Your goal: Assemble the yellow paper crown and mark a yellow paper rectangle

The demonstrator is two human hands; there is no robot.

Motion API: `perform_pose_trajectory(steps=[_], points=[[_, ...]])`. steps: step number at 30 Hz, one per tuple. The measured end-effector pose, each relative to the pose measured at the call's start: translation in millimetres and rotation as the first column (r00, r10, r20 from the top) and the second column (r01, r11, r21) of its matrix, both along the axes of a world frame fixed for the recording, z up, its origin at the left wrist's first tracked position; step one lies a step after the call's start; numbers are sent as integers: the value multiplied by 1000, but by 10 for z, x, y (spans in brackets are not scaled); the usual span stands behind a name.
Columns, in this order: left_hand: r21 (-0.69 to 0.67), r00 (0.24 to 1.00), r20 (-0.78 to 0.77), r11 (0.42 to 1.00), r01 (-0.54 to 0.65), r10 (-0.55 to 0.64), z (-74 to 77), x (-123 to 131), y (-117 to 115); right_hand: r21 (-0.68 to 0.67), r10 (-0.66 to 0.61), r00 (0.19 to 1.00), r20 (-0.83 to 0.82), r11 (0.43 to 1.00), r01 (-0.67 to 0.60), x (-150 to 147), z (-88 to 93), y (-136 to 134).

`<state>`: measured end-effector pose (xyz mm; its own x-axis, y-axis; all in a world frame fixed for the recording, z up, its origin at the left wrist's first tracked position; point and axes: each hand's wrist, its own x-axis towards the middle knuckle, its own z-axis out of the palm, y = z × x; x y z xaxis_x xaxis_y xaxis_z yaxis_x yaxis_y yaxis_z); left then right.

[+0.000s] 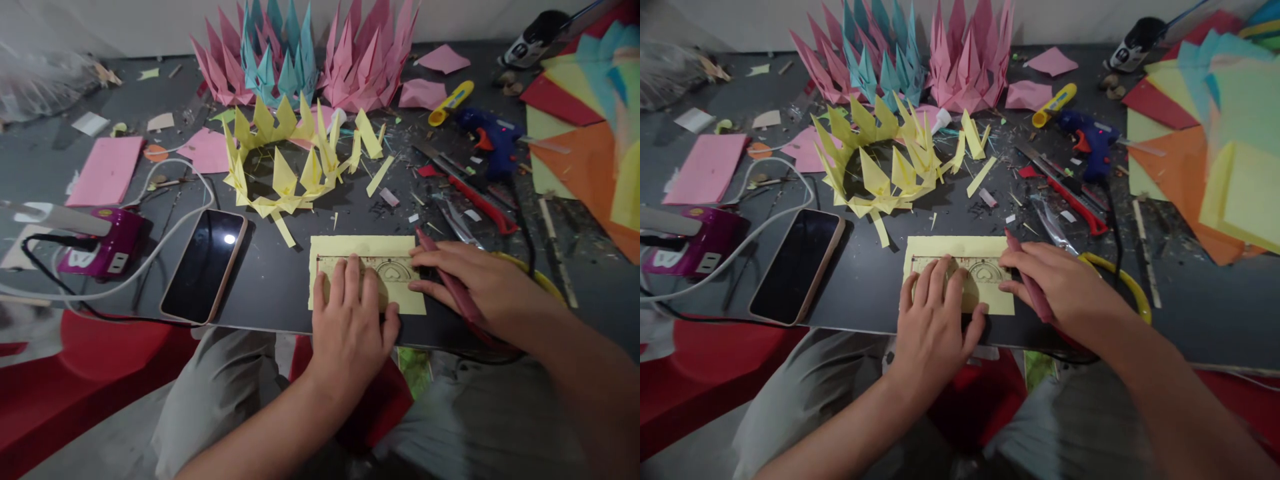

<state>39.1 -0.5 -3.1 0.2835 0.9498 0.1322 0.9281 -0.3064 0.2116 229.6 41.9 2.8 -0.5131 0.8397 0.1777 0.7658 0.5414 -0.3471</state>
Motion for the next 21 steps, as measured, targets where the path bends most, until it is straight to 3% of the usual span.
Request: perform_pose_trajectory(steps=[21], points=[[15, 998, -54, 999, 40, -39, 37, 8, 20, -48, -7, 1000, 0, 999, 7, 11, -4, -4]])
